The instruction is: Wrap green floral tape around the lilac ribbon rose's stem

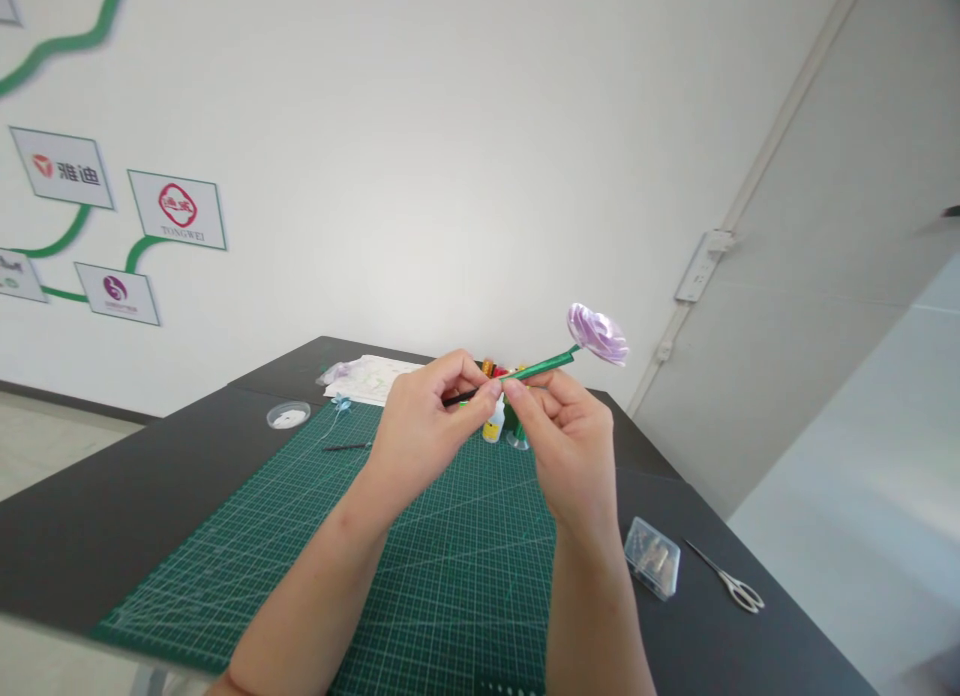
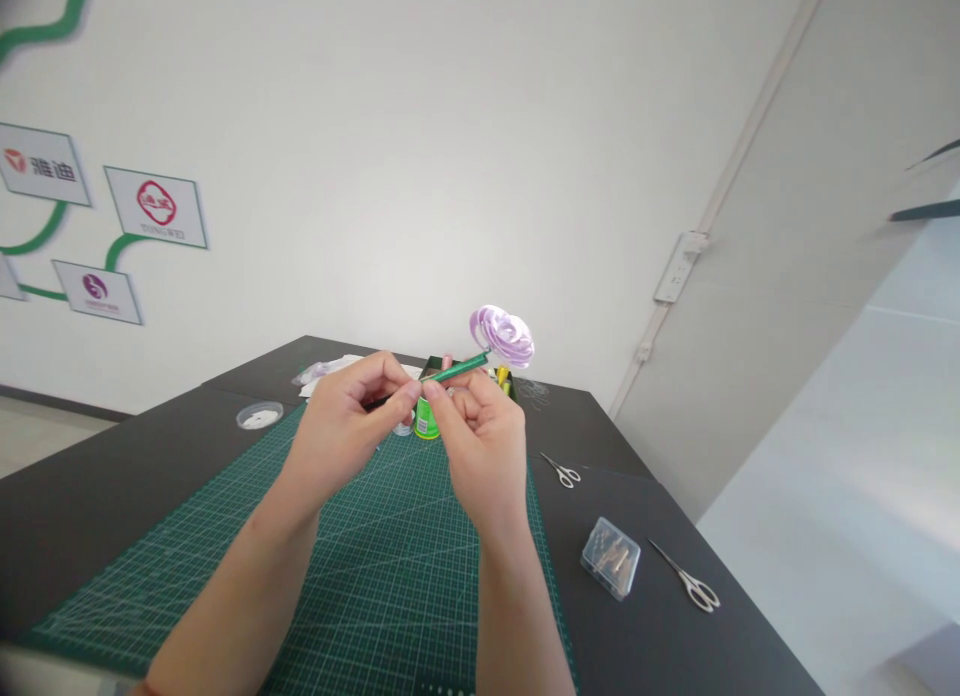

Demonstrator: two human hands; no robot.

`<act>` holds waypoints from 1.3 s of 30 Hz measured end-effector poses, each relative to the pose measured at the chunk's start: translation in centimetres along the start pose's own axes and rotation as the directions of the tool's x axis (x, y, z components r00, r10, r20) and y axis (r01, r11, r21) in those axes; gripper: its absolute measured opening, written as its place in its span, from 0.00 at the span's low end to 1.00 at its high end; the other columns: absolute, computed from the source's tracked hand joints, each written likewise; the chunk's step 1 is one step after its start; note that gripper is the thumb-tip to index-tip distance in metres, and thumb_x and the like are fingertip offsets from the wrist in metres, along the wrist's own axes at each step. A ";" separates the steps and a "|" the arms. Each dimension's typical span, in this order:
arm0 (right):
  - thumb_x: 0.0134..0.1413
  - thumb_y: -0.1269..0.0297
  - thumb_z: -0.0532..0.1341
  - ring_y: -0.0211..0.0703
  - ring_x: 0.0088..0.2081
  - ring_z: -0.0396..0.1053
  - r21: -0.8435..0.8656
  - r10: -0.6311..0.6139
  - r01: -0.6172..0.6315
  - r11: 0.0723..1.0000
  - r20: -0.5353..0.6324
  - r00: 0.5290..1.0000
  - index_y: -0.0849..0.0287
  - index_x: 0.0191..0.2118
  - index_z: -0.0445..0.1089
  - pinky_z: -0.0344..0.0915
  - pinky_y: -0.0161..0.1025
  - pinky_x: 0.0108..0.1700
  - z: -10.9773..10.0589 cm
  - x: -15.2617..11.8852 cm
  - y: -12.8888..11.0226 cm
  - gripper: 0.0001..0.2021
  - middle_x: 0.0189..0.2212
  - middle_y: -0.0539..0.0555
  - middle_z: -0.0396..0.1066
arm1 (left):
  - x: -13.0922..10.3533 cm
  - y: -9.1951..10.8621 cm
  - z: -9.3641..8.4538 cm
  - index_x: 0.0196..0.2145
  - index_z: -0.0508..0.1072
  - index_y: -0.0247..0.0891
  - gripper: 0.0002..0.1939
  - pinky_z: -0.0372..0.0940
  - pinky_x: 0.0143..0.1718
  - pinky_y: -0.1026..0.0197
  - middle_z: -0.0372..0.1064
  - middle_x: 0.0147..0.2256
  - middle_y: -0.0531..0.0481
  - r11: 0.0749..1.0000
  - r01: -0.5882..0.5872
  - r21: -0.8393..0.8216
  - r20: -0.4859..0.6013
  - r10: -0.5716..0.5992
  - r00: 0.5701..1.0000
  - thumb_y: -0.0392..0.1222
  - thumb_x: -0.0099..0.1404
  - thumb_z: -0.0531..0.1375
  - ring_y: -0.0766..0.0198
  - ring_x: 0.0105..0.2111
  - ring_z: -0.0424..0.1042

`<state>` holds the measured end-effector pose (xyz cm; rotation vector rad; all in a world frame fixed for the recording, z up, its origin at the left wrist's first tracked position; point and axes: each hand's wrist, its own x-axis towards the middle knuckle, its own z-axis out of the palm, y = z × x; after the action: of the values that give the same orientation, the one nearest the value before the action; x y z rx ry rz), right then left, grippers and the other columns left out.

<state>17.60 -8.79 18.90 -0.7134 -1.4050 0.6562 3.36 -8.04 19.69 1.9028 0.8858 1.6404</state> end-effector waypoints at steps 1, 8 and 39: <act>0.59 0.55 0.67 0.36 0.22 0.53 -0.005 -0.007 0.007 1.000 -0.005 1.000 0.57 0.32 0.73 0.56 0.35 0.26 -0.1 0.0 -0.1 0.11 0.16 0.42 0.50 | 0.0 0.0 0.0 0.27 0.68 0.40 0.11 0.58 0.24 0.67 0.68 0.22 0.57 1.000 -0.004 0.001 0.011 0.004 1.000 0.43 0.66 0.61 0.69 0.23 0.63; 0.60 0.57 0.67 0.35 0.22 0.52 -0.007 -0.018 0.018 1.000 0.001 1.000 0.58 0.32 0.73 0.51 0.33 0.25 -0.3 -0.1 0.0 0.10 0.17 0.42 0.49 | -0.3 0.5 0.0 0.28 0.70 0.39 0.08 0.59 0.25 0.66 0.71 0.23 0.55 1.000 0.008 0.022 0.003 -0.008 1.000 0.41 0.64 0.60 0.69 0.24 0.66; 0.64 0.71 0.63 0.29 0.19 0.45 -0.332 -0.220 0.312 0.890 0.285 0.933 0.59 0.35 0.78 0.45 0.33 0.22 -2.6 -1.2 -1.6 0.07 0.16 0.40 0.47 | 0.2 -0.3 -1.6 0.36 0.79 0.40 0.07 0.64 0.32 0.64 0.80 0.33 0.54 0.963 -0.017 0.270 0.014 0.014 1.000 0.39 0.69 0.61 0.66 0.31 0.76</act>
<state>20.05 -10.93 19.29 -0.7320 -1.8451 0.2594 1.76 -7.79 19.91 2.1005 1.1430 1.5809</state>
